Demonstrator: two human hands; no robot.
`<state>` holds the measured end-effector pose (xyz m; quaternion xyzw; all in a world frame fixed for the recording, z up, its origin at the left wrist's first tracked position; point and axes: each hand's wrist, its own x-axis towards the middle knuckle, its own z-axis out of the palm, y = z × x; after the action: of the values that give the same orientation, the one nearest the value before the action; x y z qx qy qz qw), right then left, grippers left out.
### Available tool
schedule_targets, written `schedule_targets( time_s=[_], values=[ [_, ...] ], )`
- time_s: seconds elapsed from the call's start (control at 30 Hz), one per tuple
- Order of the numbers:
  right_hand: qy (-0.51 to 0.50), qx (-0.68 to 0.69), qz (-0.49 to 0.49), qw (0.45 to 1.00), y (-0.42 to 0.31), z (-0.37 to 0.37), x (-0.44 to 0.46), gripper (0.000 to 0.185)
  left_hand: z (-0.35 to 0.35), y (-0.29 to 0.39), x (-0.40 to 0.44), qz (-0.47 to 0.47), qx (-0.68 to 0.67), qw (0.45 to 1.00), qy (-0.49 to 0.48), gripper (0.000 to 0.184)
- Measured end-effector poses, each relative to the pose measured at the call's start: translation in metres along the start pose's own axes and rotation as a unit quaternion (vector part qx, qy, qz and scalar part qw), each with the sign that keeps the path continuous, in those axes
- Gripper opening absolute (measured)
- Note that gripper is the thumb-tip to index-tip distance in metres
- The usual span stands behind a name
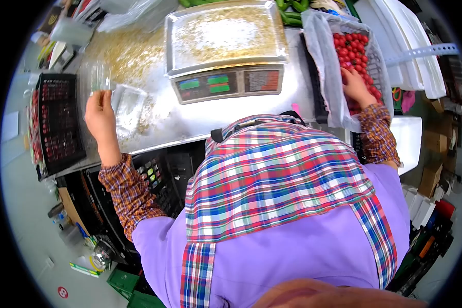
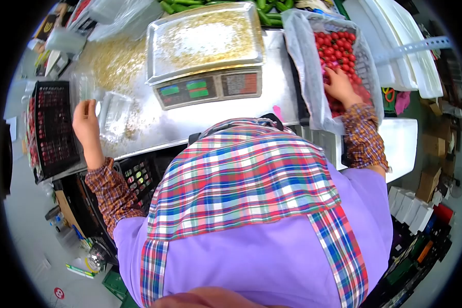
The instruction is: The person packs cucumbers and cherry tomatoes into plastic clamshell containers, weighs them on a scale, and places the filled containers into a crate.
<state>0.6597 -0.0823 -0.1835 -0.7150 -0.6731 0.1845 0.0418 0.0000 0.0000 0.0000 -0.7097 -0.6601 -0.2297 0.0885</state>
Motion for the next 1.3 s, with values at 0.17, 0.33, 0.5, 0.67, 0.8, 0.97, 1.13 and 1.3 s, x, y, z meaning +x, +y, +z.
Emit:
schedule_targets(
  time_s=[0.17,0.33,0.5,0.67,0.8,0.97,1.13,1.3],
  values=[
    [0.189,-0.187,-0.094,0.959,0.005,-0.131,0.033,0.024,0.064,0.171,0.057,0.224,-0.280,0.929,0.097,0.008],
    [0.026,-0.006,-0.093,0.995,-0.027,0.001,0.009,0.037,0.136,0.181,0.010,0.274,-0.190,0.931,-0.149,0.012],
    [0.020,0.067,-0.125,0.990,-0.037,0.005,0.005,0.025,0.128,0.174,0.009,0.264,-0.133,0.912,-0.285,0.020],
    [0.168,0.137,-0.057,0.975,-0.031,-0.037,0.038,0.022,0.092,0.181,0.012,0.313,-0.172,0.927,-0.111,0.030],
    [0.161,0.060,-0.107,0.979,-0.026,-0.041,0.091,0.044,0.076,0.206,-0.017,0.177,-0.329,0.915,-0.153,0.026],
    [0.047,-0.097,-0.139,0.984,-0.036,-0.038,0.108,0.066,0.054,0.256,-0.091,0.184,-0.453,0.766,-0.418,0.022],
    [0.019,-0.095,-0.184,0.978,-0.055,-0.040,0.103,0.047,0.071,0.242,-0.096,0.055,-0.463,0.768,-0.438,0.019],
    [0.004,-0.084,-0.235,0.968,-0.067,-0.040,0.098,0.041,0.076,0.241,-0.106,0.027,-0.488,0.717,-0.497,0.020]
  ],
)
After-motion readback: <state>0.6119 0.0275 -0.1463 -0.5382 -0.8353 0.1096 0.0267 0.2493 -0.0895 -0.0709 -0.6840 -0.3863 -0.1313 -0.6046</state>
